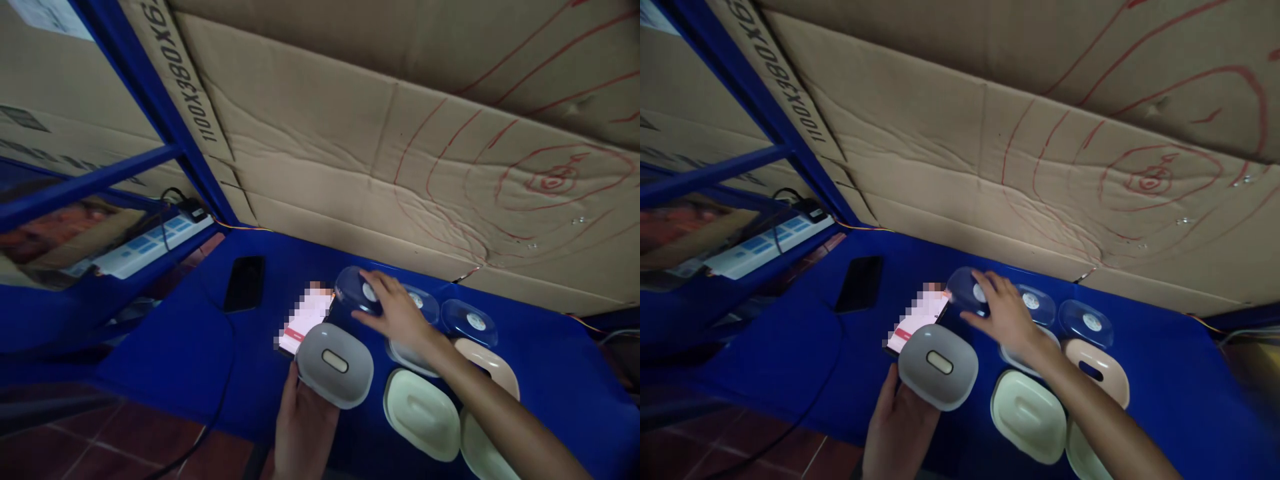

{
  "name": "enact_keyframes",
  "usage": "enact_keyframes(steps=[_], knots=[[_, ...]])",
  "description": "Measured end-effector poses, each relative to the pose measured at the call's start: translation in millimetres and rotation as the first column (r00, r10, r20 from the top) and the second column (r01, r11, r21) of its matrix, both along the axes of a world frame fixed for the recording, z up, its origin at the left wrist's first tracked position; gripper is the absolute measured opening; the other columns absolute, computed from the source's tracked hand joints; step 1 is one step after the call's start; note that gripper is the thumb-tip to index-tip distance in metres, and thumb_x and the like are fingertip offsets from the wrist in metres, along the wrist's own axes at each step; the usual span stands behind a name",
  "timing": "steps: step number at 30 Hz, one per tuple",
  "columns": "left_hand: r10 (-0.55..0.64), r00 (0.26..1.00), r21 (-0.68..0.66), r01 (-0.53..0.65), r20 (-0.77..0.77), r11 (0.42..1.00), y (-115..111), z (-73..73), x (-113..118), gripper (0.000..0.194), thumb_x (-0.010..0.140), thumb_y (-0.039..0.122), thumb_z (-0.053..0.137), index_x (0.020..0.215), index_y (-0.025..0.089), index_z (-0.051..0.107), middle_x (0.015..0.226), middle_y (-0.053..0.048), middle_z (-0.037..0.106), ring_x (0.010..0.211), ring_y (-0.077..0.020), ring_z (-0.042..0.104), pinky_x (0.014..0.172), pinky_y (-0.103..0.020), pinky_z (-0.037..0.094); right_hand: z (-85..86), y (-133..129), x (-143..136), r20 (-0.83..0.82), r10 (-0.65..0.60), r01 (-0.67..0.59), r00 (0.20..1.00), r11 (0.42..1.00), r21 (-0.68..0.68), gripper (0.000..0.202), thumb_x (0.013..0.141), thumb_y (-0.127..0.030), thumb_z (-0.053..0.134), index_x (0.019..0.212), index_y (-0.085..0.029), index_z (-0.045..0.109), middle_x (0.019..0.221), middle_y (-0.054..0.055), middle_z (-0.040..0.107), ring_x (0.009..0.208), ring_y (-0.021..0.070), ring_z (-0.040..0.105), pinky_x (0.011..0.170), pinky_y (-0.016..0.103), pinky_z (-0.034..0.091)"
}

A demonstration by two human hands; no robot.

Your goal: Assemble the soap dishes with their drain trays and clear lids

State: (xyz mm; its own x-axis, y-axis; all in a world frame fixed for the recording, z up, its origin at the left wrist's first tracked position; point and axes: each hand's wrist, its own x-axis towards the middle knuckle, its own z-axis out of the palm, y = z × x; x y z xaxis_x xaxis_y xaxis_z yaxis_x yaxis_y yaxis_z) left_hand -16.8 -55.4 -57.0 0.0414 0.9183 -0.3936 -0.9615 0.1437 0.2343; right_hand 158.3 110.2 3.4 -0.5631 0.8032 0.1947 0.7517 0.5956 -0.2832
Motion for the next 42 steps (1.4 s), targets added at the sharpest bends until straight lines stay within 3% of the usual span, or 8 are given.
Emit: enact_keyframes(steps=[4,8,12,23,29,34,37,42], knots=[[0.023,1.0,-0.007,-0.022,0.02,1.0,12,12.3,11,0.047,0.107,0.038,0.032,0.15,0.035,0.052,0.144,0.003,0.066,0.149,-0.0208,0.045,0.129,-0.045,0.026,8.1,-76,-4,-0.122,0.019,-0.035,0.992,0.99,-0.134,0.088,0.088,-0.056,0.074,0.158,-0.024,0.034,0.152,0.016,0.053,0.136,0.0336,0.055,0.108,0.053,0.051],[-0.019,0.997,-0.02,0.021,0.078,1.0,18,23.3,22,0.044,0.106,0.046,0.041,0.14,0.03,0.063,0.137,-0.001,0.072,0.137,-0.0213,0.059,0.126,-0.04,0.031,5.9,-105,-8,-0.149,-0.044,0.03,0.988,0.995,-0.095,0.092,0.085,-0.053,0.077,0.159,-0.022,0.032,0.151,0.02,0.05,0.135,0.0383,0.054,0.106,0.058,0.052],[-0.095,0.983,-0.091,0.11,0.157,0.99,21,25.8,26,0.042,0.106,0.045,0.042,0.126,0.028,0.074,0.128,-0.001,0.077,0.127,-0.0199,0.066,0.124,-0.036,0.034,1.7,-103,-6,-0.128,-0.074,0.057,0.989,0.99,-0.126,0.098,0.082,-0.046,0.082,0.159,-0.02,0.027,0.154,0.024,0.043,0.14,0.0396,0.049,0.107,0.056,0.053],[-0.045,0.999,-0.185,0.041,-0.021,0.982,22,25.1,35,0.04,0.103,0.048,0.05,0.127,0.026,0.073,0.122,-0.003,0.08,0.128,-0.0228,0.065,0.12,-0.037,0.04,-2.7,-102,1,-0.028,0.024,-0.026,0.999,0.996,-0.082,0.105,0.085,-0.049,0.08,0.161,-0.014,0.018,0.154,0.031,0.039,0.14,0.0457,0.047,0.104,0.061,0.054],[-0.033,0.997,-0.064,0.029,-0.066,0.998,20,23.5,38,0.048,0.091,0.059,0.066,0.126,0.028,0.075,0.131,-0.005,0.076,0.137,-0.0299,0.058,0.125,-0.044,0.033,-2.1,-101,1,-0.029,0.042,-0.042,0.999,0.999,0.004,0.113,0.081,-0.057,0.08,0.163,-0.015,0.015,0.156,0.031,0.036,0.141,0.0467,0.046,0.104,0.062,0.054],[-0.045,0.996,0.01,0.046,-0.082,0.999,15,31.7,40,0.05,0.086,0.064,0.068,0.122,0.03,0.077,0.133,-0.004,0.075,0.142,-0.0323,0.053,0.127,-0.047,0.029,5.5,-98,9,-0.114,0.096,-0.089,0.989,0.994,0.065,0.103,0.089,-0.067,0.066,0.164,-0.019,0.016,0.156,0.026,0.036,0.14,0.0424,0.046,0.102,0.061,0.054],[-0.055,0.994,0.049,0.06,-0.093,0.997,13,36.9,42,0.048,0.087,0.064,0.066,0.121,0.031,0.077,0.132,-0.003,0.075,0.146,-0.0322,0.048,0.128,-0.047,0.026,5.5,-99,13,-0.106,0.109,-0.098,0.988,0.99,0.104,0.097,0.092,-0.065,0.063,0.165,-0.021,0.016,0.157,0.025,0.033,0.142,0.0425,0.042,0.103,0.062,0.052],[-0.054,0.996,0.068,0.06,-0.076,0.996,13,38.0,47,0.043,0.088,0.062,0.067,0.118,0.033,0.079,0.127,-0.002,0.078,0.147,-0.0303,0.047,0.129,-0.045,0.025,4.4,-103,13,-0.121,0.072,-0.066,0.99,0.996,0.054,0.097,0.091,-0.061,0.067,0.164,-0.02,0.018,0.158,0.023,0.033,0.144,0.0414,0.041,0.105,0.06,0.052]])
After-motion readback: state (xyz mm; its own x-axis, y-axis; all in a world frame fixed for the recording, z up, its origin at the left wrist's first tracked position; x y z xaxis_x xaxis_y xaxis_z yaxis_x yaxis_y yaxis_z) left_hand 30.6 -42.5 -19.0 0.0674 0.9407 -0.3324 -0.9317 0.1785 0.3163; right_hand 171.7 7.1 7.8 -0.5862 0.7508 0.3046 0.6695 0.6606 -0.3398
